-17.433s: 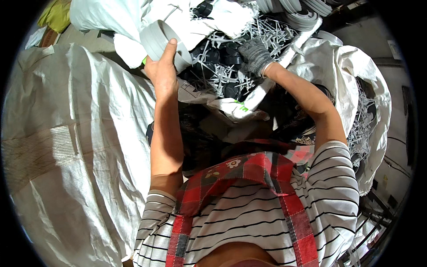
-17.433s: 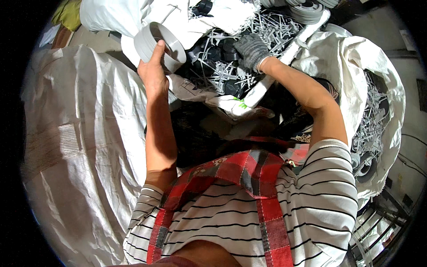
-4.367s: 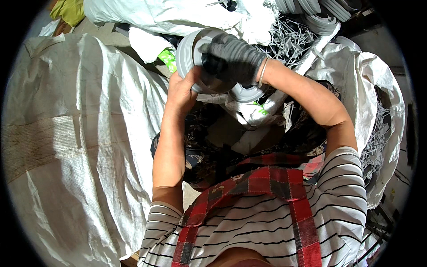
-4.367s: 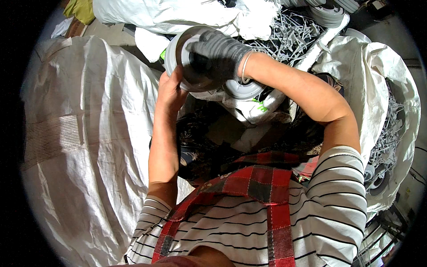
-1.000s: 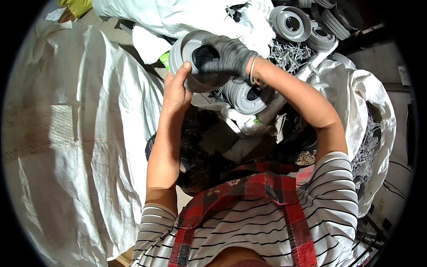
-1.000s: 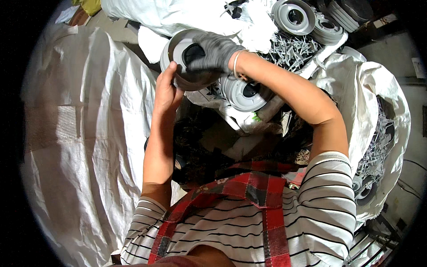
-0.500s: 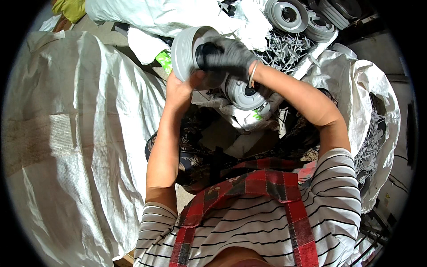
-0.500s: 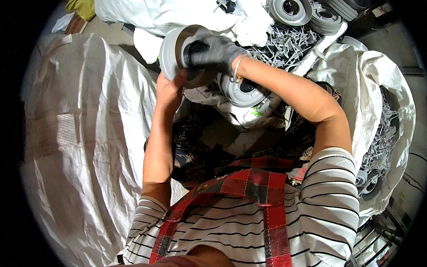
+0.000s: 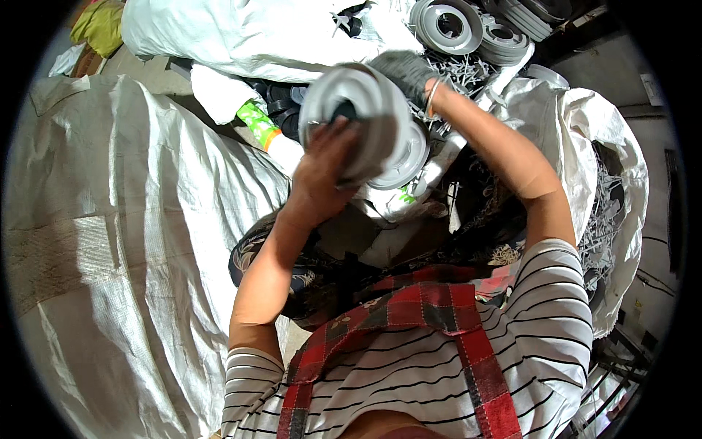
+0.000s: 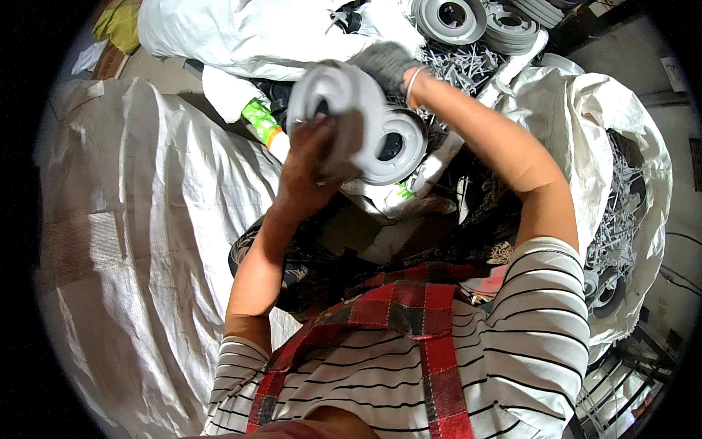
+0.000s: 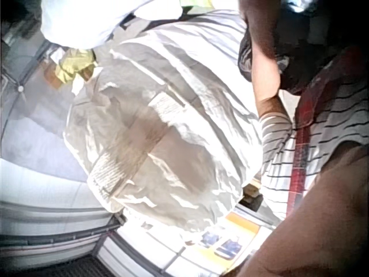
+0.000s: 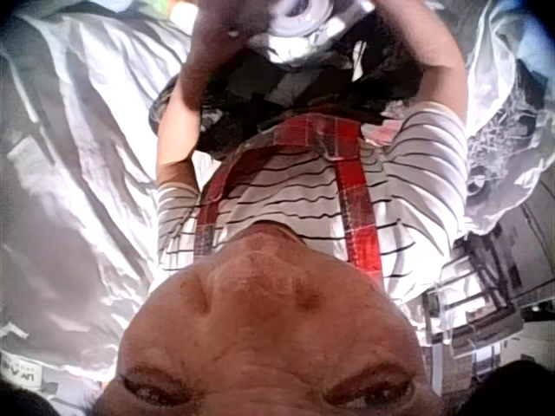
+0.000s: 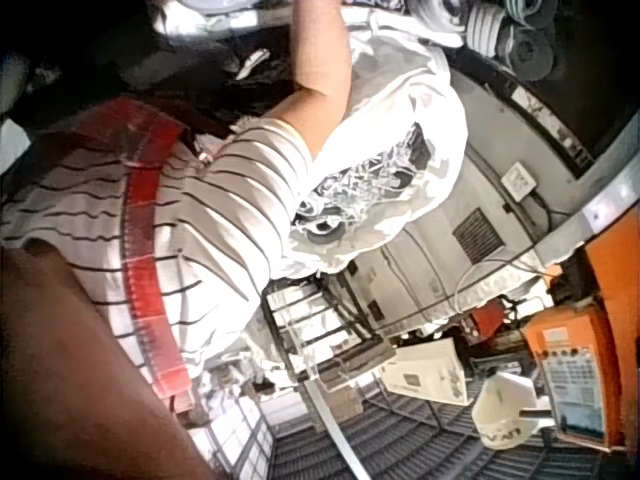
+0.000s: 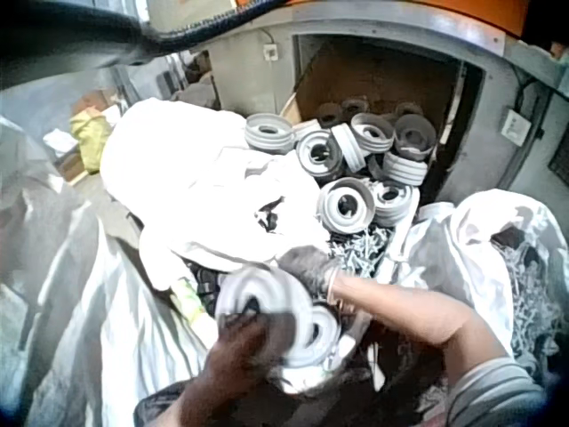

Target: The person sits on the floor and repeatedly picks up gray plastic rings from a large white sack. They inspect each ring by turning it over and then place it into a growing stack on top of the sack. The person continues this repetitive pick-inspect-place cycle for the duration of the clip.

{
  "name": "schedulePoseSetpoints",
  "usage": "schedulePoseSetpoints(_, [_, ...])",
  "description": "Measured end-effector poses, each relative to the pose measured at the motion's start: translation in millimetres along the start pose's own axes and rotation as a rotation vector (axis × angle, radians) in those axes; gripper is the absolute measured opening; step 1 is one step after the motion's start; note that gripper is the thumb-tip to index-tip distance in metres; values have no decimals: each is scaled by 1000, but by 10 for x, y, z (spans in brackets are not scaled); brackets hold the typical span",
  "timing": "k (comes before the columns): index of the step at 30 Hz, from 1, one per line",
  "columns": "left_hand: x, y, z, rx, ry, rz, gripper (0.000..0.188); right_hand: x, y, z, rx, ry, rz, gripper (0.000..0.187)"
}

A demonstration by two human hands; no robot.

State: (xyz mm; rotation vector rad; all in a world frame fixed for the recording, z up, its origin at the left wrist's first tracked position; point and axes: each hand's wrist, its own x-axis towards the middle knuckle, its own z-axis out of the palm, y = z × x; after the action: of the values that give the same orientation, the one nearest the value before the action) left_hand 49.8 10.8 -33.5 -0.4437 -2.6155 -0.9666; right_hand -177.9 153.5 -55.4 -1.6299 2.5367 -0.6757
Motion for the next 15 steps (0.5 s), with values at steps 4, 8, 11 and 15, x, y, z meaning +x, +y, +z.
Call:
schedulePoseSetpoints(4, [-25,15,402,351,-339,270,70,-80,1128,-111,-127,294,502,44])
schedulePoseSetpoints(8, [-27,48,554,318,-390,294,68,-28,1432,-106,-276,-25,800,57])
schedulePoseSetpoints(11, [169,185,510,272,-246,311,68,-78,1685,77,-377,74,810,53])
schedulePoseSetpoints(15, [304,129,375,82,-151,82,64,91,1487,-37,-334,42,856,54])
